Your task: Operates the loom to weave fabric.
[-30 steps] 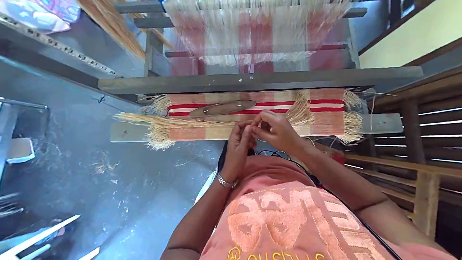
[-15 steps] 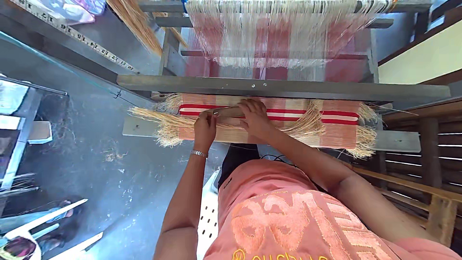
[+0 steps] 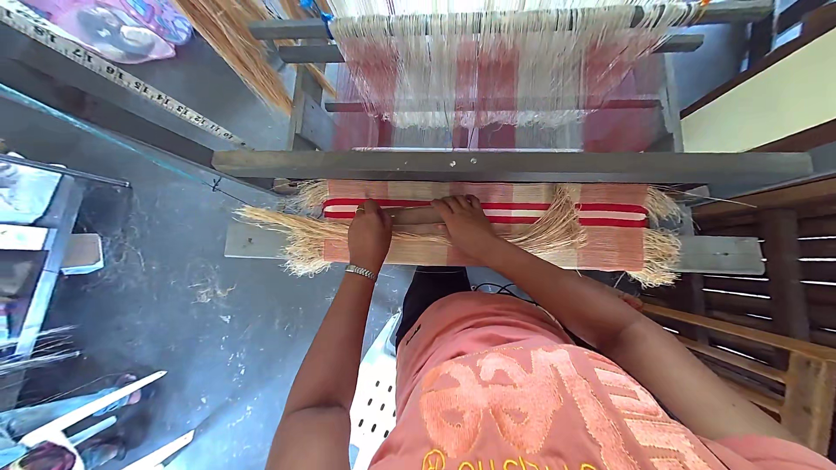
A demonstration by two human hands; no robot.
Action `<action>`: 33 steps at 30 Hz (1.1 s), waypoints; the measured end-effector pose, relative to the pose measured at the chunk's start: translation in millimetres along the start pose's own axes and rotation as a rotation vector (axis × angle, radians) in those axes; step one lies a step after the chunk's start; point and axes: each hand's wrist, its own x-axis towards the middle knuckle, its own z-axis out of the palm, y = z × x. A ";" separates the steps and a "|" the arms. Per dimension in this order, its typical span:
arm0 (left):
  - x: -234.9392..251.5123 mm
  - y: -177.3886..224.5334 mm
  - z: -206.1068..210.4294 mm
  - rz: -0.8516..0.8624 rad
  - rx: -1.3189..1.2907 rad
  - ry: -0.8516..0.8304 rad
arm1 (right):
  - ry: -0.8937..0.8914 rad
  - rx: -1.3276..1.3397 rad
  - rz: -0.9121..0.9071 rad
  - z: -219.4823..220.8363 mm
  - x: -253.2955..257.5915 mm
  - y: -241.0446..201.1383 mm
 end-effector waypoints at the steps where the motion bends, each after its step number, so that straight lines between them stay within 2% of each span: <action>1: -0.8 -3.6 -2.4 0.033 0.020 -0.012 | -0.043 0.005 0.005 -9.5 -4.0 -1.0; 5: -12.6 -22.9 -11.3 0.359 -0.178 0.000 | -0.218 0.107 -0.006 -52.6 -29.1 7.7; 7: -24.0 -20.6 -14.3 0.429 -0.377 0.021 | -0.262 0.231 0.002 -71.5 -45.3 17.2; 11: -50.0 -1.6 -0.8 0.310 -0.842 0.152 | -0.204 0.464 0.018 -85.6 -76.2 27.1; 13: -64.6 10.6 10.4 0.196 -1.102 0.235 | -0.158 0.501 0.028 -86.8 -84.7 22.4; 15: -80.2 27.4 17.7 0.109 -1.317 0.248 | -0.090 0.485 0.024 -85.1 -91.6 17.7; 18: -94.1 45.7 18.1 0.062 -1.362 0.211 | 0.008 0.397 -0.008 -80.9 -97.8 17.6; 21: -90.6 31.9 11.1 0.000 -1.412 0.083 | 0.144 0.367 -0.034 -85.5 -106.2 31.9; 23: -83.0 11.5 -0.1 -0.097 -1.448 0.063 | 0.311 0.359 0.099 -105.0 -120.0 61.6; 27: -73.9 -31.7 -18.4 -0.278 -1.552 0.099 | 0.844 0.351 0.696 -130.8 -156.6 171.5; 28: -71.6 -38.5 -19.1 -0.312 -1.565 0.121 | 0.890 0.376 0.827 -130.5 -162.0 195.8; 30: -65.7 -44.6 -19.8 -0.367 -1.586 0.158 | 0.827 0.443 0.988 -126.5 -165.1 222.7; 33: -52.5 -48.2 -23.0 -0.414 -1.580 0.201 | 0.747 0.447 0.981 -118.4 -160.6 230.2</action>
